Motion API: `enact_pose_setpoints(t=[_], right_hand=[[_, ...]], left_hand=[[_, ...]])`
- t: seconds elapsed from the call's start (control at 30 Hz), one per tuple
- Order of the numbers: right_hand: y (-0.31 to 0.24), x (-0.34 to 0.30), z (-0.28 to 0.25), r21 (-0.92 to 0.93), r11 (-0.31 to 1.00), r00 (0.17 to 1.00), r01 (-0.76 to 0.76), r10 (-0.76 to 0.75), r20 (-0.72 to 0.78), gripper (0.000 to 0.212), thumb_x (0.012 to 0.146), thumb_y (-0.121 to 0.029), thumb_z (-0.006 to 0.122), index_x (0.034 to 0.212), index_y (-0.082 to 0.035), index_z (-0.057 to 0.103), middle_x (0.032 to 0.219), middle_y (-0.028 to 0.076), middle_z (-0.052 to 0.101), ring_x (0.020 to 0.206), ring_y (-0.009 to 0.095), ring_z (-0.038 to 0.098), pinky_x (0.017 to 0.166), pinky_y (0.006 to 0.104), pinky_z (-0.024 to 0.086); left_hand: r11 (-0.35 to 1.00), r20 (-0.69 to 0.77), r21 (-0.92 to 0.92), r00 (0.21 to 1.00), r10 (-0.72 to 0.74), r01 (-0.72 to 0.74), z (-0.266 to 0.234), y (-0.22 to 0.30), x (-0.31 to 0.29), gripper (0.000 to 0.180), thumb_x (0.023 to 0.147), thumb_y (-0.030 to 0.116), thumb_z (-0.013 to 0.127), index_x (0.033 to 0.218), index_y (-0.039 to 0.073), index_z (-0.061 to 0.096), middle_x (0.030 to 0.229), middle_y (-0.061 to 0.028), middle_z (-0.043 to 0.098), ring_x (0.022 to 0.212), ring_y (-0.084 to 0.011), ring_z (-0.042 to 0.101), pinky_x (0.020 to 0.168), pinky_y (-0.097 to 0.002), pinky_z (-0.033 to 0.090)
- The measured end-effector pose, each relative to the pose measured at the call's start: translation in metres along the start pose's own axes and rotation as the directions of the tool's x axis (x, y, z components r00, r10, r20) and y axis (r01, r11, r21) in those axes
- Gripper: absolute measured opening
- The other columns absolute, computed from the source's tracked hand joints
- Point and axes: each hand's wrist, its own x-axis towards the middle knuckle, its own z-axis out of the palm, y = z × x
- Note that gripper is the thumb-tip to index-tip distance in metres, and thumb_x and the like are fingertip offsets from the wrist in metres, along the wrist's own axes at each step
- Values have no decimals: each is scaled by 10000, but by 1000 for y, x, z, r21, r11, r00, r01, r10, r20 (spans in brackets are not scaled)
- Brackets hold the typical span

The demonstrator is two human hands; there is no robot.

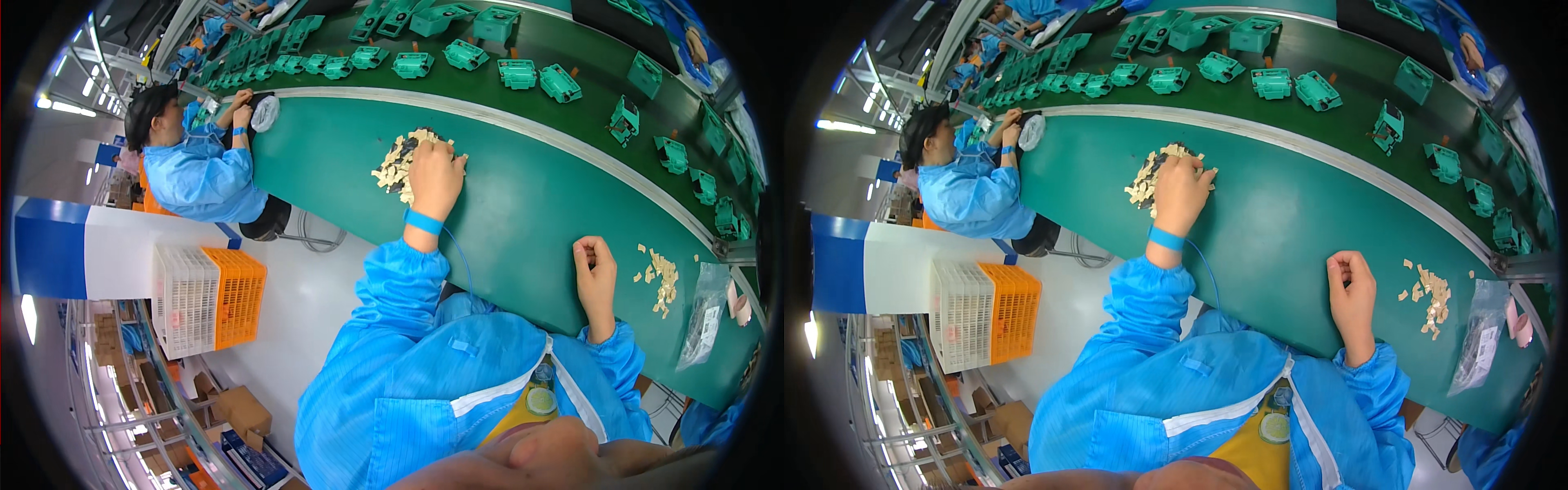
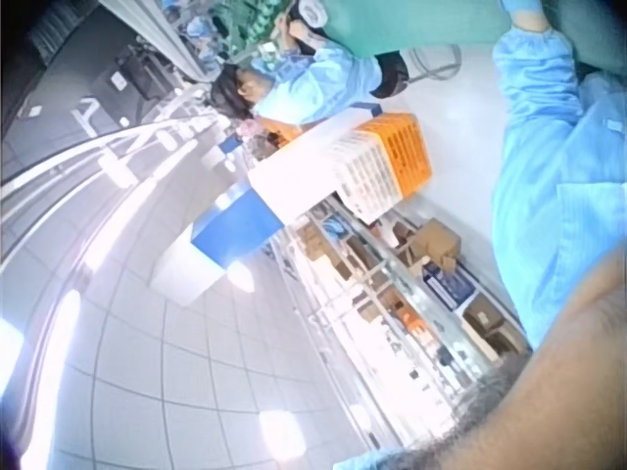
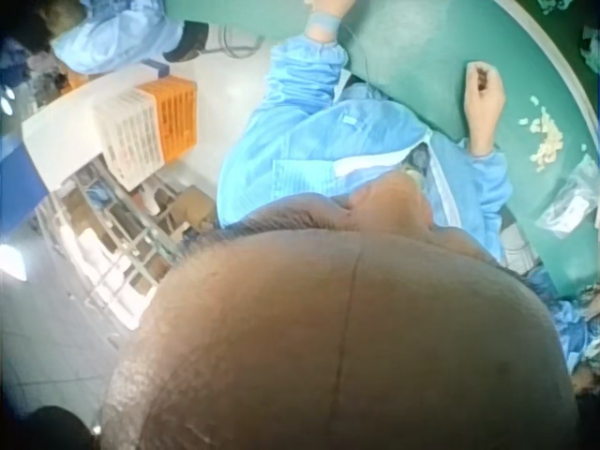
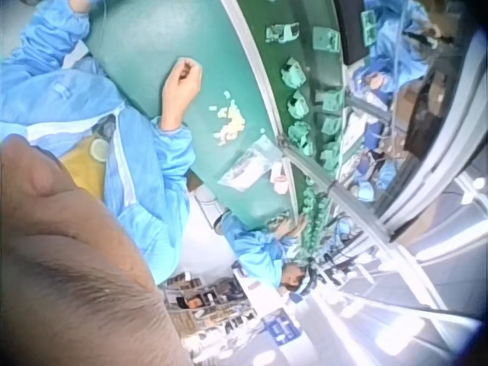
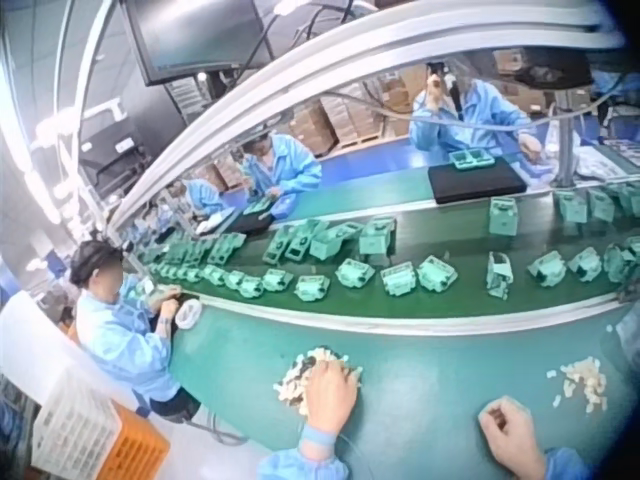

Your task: The person assembles small electronic components and small connectors into a green plastic electronic housing by hand.

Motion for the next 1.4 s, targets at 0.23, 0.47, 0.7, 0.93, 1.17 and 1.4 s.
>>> enact_pose_setpoints(t=[0.23,0.47,0.7,0.93,1.17,1.4], right_hand=[[5,-1,0,17,1000,1000,-18,18,13,65,964,-59,658,963,5,646,828,35,641,711,96,550,665,258,477],[-32,26,18,132,991,972,-10,-21,235,74,959,-69,664,968,3,654,817,51,648,733,114,599,672,275,496],[-52,69,73,70,979,921,190,-202,333,111,924,-90,672,955,15,651,865,147,671,735,252,659,669,361,530],[-45,54,64,67,988,905,138,-154,396,126,928,-103,669,938,22,653,833,137,664,719,238,661,666,361,535],[-55,61,18,581,430,719,-691,328,613,290,994,-333,690,943,-48,668,813,23,680,697,126,649,622,262,514],[-18,28,-61,737,379,829,-559,243,504,161,992,-213,679,925,-66,673,845,22,682,717,110,651,653,244,523]], left_hand=[[940,414,-259,905,-101,224,12,-9,24,221,909,196,732,968,-16,707,898,-136,715,823,-241,693,695,-349,542],[528,398,-716,888,-230,457,4,-4,13,267,974,213,693,1090,-27,687,904,-62,705,822,-128,638,729,-261,507],[985,83,-158,995,-54,66,25,0,24,280,880,208,747,1027,-29,711,900,-181,739,847,-313,711,767,-380,549],[995,306,-66,951,-52,76,31,-2,37,303,870,272,774,932,-20,720,868,-184,743,805,-359,712,754,-431,565],[583,444,-773,870,212,252,-11,87,-10,159,912,58,760,1008,-17,658,877,-75,740,848,-146,721,733,-274,560],[519,191,-821,741,643,-239,-1,157,-37,125,888,23,767,994,17,701,960,-111,748,876,-243,738,778,-336,582]])
